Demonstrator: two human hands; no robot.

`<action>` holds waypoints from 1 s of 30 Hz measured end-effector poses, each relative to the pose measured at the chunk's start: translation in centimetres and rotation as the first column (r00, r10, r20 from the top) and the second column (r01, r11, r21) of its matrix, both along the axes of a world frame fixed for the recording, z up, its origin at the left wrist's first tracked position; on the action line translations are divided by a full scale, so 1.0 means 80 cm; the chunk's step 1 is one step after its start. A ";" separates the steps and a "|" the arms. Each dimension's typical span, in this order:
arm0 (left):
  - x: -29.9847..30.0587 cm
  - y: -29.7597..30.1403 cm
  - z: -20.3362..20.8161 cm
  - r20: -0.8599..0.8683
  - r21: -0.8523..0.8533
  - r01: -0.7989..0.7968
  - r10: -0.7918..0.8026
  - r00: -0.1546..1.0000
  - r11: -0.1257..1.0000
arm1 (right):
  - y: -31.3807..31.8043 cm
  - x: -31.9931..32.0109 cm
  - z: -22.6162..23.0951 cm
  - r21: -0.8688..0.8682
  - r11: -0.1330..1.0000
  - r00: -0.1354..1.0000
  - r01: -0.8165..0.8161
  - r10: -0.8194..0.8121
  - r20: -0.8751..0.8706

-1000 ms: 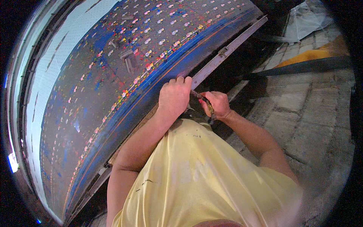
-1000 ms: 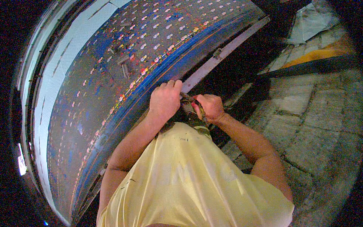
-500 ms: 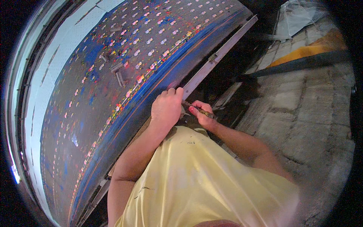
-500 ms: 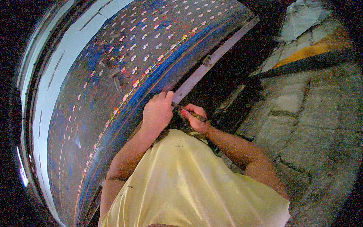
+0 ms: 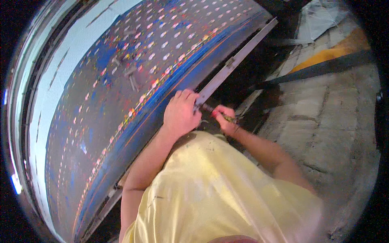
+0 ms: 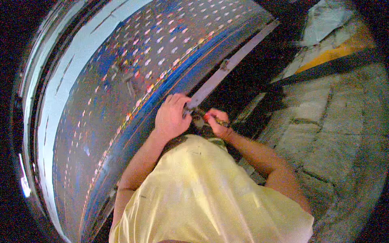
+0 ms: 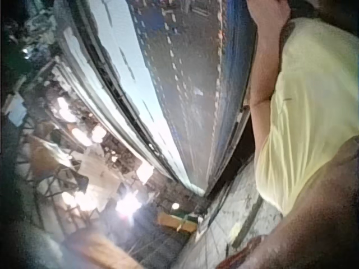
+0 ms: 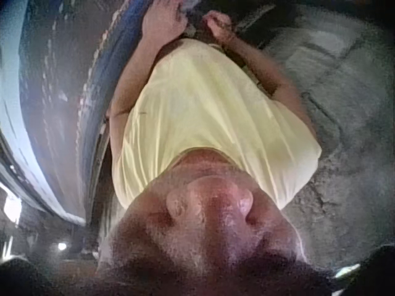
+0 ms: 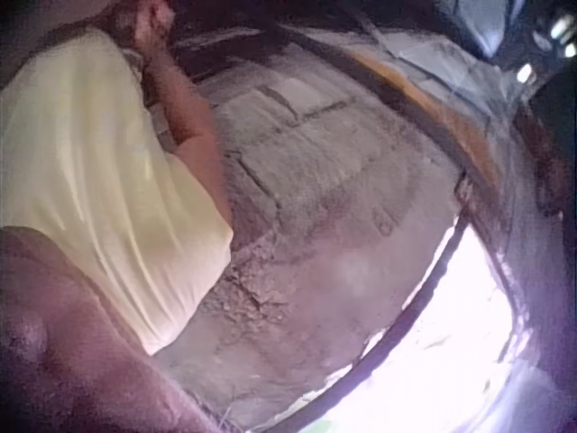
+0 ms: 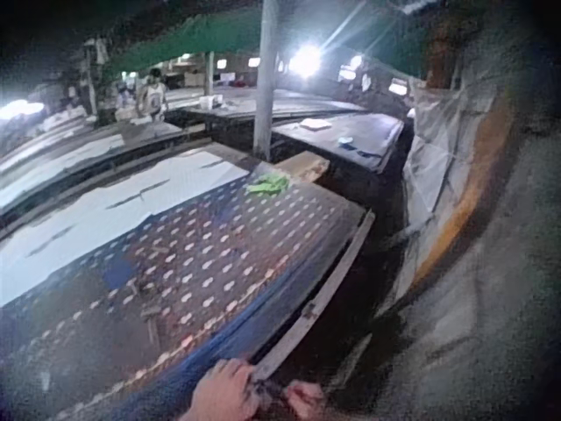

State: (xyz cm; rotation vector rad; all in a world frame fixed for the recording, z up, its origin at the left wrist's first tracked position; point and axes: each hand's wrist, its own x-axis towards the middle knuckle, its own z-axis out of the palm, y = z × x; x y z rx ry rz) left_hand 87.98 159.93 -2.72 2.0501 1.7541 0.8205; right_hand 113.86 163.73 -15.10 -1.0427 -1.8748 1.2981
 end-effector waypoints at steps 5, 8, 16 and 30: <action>-0.036 0.013 -0.030 0.395 -0.120 0.158 -0.099 0.914 0.980 | 0.016 -0.012 0.072 0.247 0.956 0.967 -0.159 0.100 0.234; -0.045 0.016 -0.028 0.479 -0.202 0.183 -0.066 0.876 0.962 | 0.021 -0.018 0.089 0.353 0.908 0.943 -0.226 0.113 0.314; -0.042 0.033 -0.035 0.462 -0.084 0.195 -0.135 0.876 0.977 | 0.027 -0.017 0.079 0.493 0.805 0.884 -0.330 0.081 0.461; -0.042 0.037 -0.028 0.453 -0.078 0.193 -0.138 0.881 0.978 | 0.017 -0.012 0.029 0.274 0.910 0.932 -0.310 0.233 0.279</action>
